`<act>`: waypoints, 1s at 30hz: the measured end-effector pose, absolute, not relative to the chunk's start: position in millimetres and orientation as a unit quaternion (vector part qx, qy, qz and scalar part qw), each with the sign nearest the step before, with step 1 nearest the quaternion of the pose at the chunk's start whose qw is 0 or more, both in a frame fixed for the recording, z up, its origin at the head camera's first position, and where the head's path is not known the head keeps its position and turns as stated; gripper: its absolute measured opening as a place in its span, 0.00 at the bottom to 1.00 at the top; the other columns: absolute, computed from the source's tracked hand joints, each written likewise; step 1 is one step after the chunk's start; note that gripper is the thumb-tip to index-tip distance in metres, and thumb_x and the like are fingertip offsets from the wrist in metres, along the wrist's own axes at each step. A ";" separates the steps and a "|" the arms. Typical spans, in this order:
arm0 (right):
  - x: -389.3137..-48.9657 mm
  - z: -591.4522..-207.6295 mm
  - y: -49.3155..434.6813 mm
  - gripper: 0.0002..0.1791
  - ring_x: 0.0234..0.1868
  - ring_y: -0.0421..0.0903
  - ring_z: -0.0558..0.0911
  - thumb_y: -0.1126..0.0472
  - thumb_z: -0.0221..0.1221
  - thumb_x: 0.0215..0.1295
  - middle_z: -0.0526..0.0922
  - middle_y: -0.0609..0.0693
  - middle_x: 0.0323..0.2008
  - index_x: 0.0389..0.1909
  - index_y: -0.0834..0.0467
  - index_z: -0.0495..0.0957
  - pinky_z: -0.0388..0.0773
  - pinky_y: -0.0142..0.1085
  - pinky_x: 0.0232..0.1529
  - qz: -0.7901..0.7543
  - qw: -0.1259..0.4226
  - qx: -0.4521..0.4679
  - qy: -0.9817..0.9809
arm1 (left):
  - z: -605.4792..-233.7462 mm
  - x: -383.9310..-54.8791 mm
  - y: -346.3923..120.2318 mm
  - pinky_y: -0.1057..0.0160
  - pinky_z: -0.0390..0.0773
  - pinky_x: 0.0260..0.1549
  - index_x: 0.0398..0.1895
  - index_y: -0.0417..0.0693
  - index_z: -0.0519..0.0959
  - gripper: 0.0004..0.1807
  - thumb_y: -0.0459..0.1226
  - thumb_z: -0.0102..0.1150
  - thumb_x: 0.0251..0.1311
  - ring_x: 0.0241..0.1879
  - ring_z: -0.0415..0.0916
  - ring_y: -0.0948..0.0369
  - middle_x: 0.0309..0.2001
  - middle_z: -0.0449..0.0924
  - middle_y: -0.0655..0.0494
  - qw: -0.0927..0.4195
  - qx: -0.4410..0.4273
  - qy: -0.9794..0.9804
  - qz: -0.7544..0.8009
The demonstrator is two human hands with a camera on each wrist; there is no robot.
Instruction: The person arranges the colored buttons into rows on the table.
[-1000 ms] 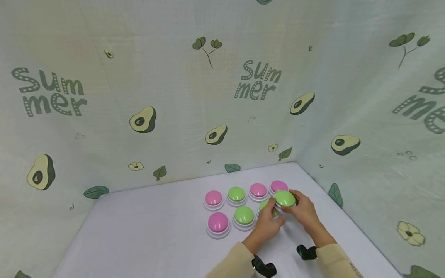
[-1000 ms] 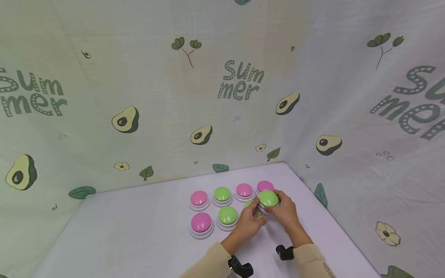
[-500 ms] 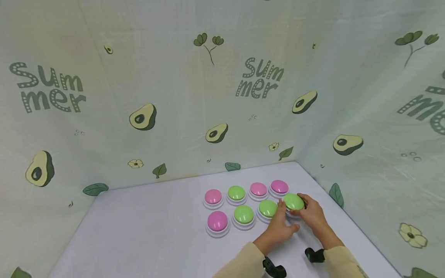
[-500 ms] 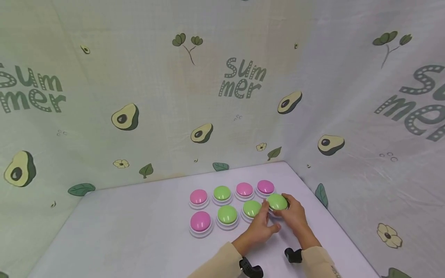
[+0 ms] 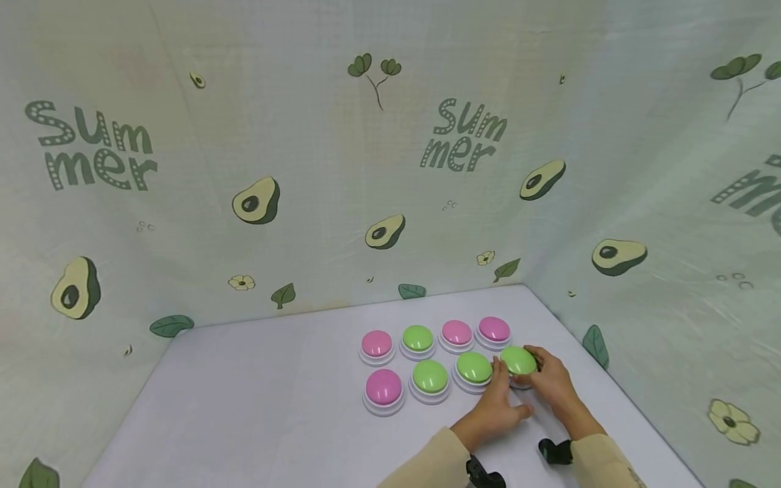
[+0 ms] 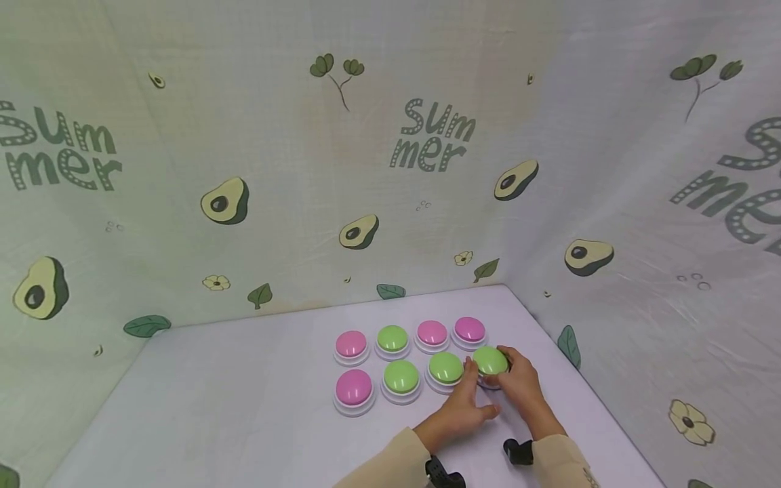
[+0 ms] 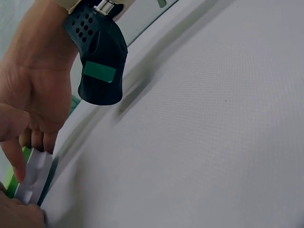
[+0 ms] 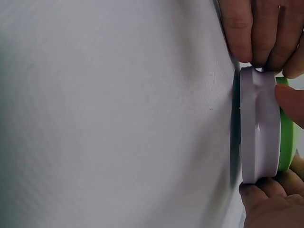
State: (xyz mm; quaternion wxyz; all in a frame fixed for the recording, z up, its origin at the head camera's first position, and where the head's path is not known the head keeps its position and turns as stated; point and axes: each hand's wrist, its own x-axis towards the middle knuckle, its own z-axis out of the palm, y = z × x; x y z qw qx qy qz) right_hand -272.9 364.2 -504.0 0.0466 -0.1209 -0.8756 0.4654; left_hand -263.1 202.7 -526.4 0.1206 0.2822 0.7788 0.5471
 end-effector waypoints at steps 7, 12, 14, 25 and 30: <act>-276.3 -506.7 364.5 0.49 0.79 0.72 0.53 0.70 0.70 0.56 0.56 0.74 0.77 0.77 0.73 0.57 0.48 0.64 0.79 0.483 0.043 -0.115 -0.867 | -528.5 -264.6 201.9 0.58 0.50 0.80 0.83 0.32 0.46 0.54 0.38 0.70 0.63 0.83 0.40 0.48 0.84 0.40 0.36 0.116 0.282 0.780 0.547; -277.3 -506.3 362.9 0.49 0.79 0.72 0.53 0.69 0.71 0.57 0.55 0.74 0.77 0.77 0.73 0.57 0.48 0.64 0.80 0.483 0.040 -0.114 -0.867 | -529.3 -265.5 200.1 0.58 0.50 0.80 0.83 0.32 0.45 0.54 0.38 0.70 0.63 0.83 0.40 0.48 0.84 0.40 0.36 0.114 0.283 0.783 0.542; -277.3 -506.1 362.5 0.50 0.79 0.72 0.52 0.69 0.71 0.57 0.55 0.75 0.77 0.77 0.73 0.56 0.48 0.64 0.79 0.481 0.037 -0.112 -0.869 | -531.1 -266.1 200.1 0.59 0.50 0.80 0.83 0.32 0.45 0.54 0.38 0.70 0.63 0.83 0.40 0.48 0.84 0.40 0.36 0.111 0.286 0.786 0.537; -275.1 -504.9 365.0 0.50 0.77 0.77 0.51 0.65 0.70 0.61 0.51 0.78 0.77 0.77 0.75 0.53 0.47 0.69 0.77 0.443 0.010 -0.106 -0.890 | -541.3 -268.5 200.2 0.59 0.51 0.80 0.83 0.34 0.48 0.53 0.39 0.70 0.64 0.83 0.42 0.50 0.84 0.41 0.37 0.104 0.290 0.797 0.519; -274.7 -503.9 368.6 0.50 0.77 0.78 0.50 0.65 0.70 0.62 0.50 0.79 0.77 0.78 0.75 0.51 0.46 0.70 0.77 0.443 -0.006 -0.111 -0.890 | -541.2 -268.1 200.3 0.60 0.51 0.80 0.83 0.34 0.49 0.52 0.39 0.70 0.64 0.83 0.43 0.52 0.85 0.42 0.39 0.105 0.295 0.795 0.519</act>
